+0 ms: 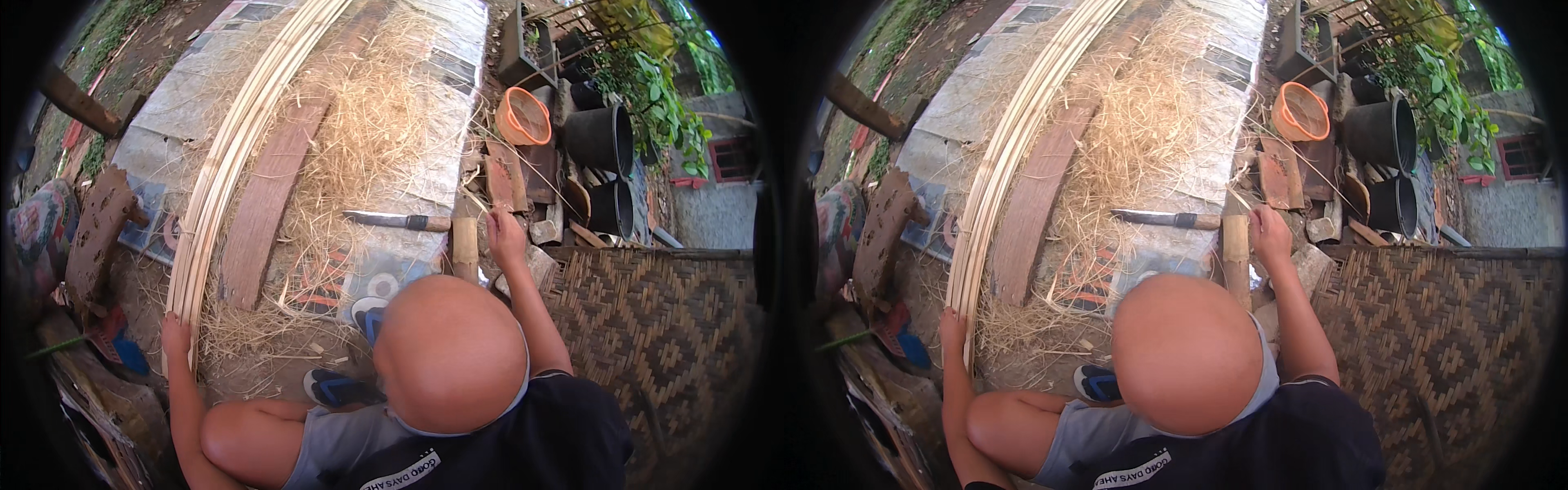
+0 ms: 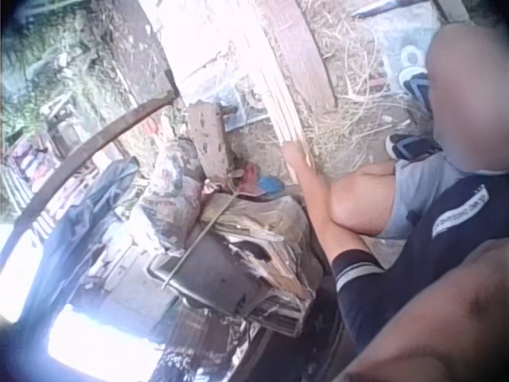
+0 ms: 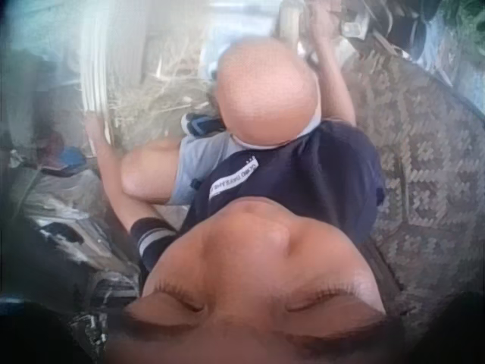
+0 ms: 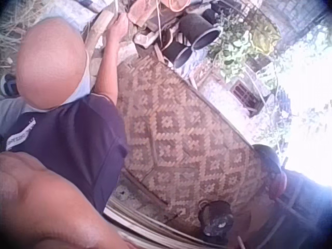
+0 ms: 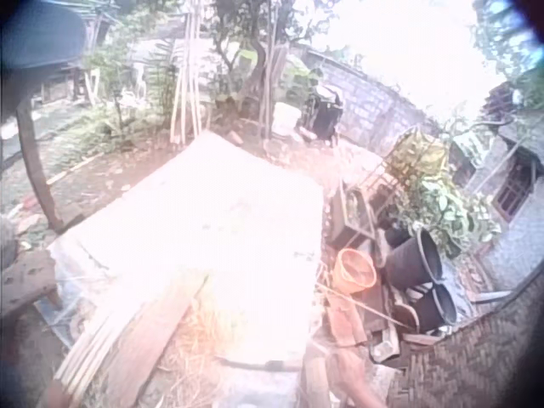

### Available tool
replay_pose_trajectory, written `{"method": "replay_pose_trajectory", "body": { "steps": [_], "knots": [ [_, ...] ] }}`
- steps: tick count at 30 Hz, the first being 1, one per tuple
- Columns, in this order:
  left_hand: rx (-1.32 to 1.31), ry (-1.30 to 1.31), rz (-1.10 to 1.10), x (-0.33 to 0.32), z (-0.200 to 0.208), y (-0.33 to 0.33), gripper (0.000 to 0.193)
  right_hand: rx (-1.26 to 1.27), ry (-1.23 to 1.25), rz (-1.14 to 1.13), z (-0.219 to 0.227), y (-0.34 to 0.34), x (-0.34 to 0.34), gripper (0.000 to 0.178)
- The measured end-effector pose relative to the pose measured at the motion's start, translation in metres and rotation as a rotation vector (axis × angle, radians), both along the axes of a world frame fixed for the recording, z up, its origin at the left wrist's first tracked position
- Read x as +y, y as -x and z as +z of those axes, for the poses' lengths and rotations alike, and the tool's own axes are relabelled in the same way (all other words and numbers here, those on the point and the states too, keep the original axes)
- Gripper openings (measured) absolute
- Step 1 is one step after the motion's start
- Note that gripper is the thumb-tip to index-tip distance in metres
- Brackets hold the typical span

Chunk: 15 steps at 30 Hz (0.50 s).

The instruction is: The person retrieves long bamboo strips from a storage area and carries them to a work surface. They then use a knife to split the bamboo strips into thinner slats, working on them one by one while squatting on the ground.

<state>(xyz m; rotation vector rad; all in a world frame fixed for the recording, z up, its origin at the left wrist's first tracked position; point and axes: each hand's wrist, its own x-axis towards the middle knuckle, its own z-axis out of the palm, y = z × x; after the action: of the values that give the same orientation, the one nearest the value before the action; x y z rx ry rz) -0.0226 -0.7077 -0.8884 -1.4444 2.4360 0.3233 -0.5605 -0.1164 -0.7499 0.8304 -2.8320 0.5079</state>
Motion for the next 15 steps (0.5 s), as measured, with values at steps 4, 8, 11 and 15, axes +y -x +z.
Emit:
{"method": "replay_pose_trajectory", "body": {
  "steps": [4,8,11,15],
  "knots": [
    [-0.052,-0.054,0.075,-0.013,-0.005,-0.019,0.027,0.055,-0.150,-0.130,-0.007,-0.036,0.057,0.014],
    [-0.033,-0.066,0.021,0.007,0.005,-0.008,0.024,0.017,-0.205,-0.152,-0.018,-0.084,0.131,0.017],
    [0.058,-0.086,0.051,0.015,0.014,-0.004,0.025,-0.109,-0.299,-0.207,-0.024,-0.134,0.174,0.018],
    [0.071,0.008,0.042,-0.002,0.013,-0.033,0.032,-0.245,-0.481,-0.148,-0.033,-0.189,0.209,0.025]
  ]
}}
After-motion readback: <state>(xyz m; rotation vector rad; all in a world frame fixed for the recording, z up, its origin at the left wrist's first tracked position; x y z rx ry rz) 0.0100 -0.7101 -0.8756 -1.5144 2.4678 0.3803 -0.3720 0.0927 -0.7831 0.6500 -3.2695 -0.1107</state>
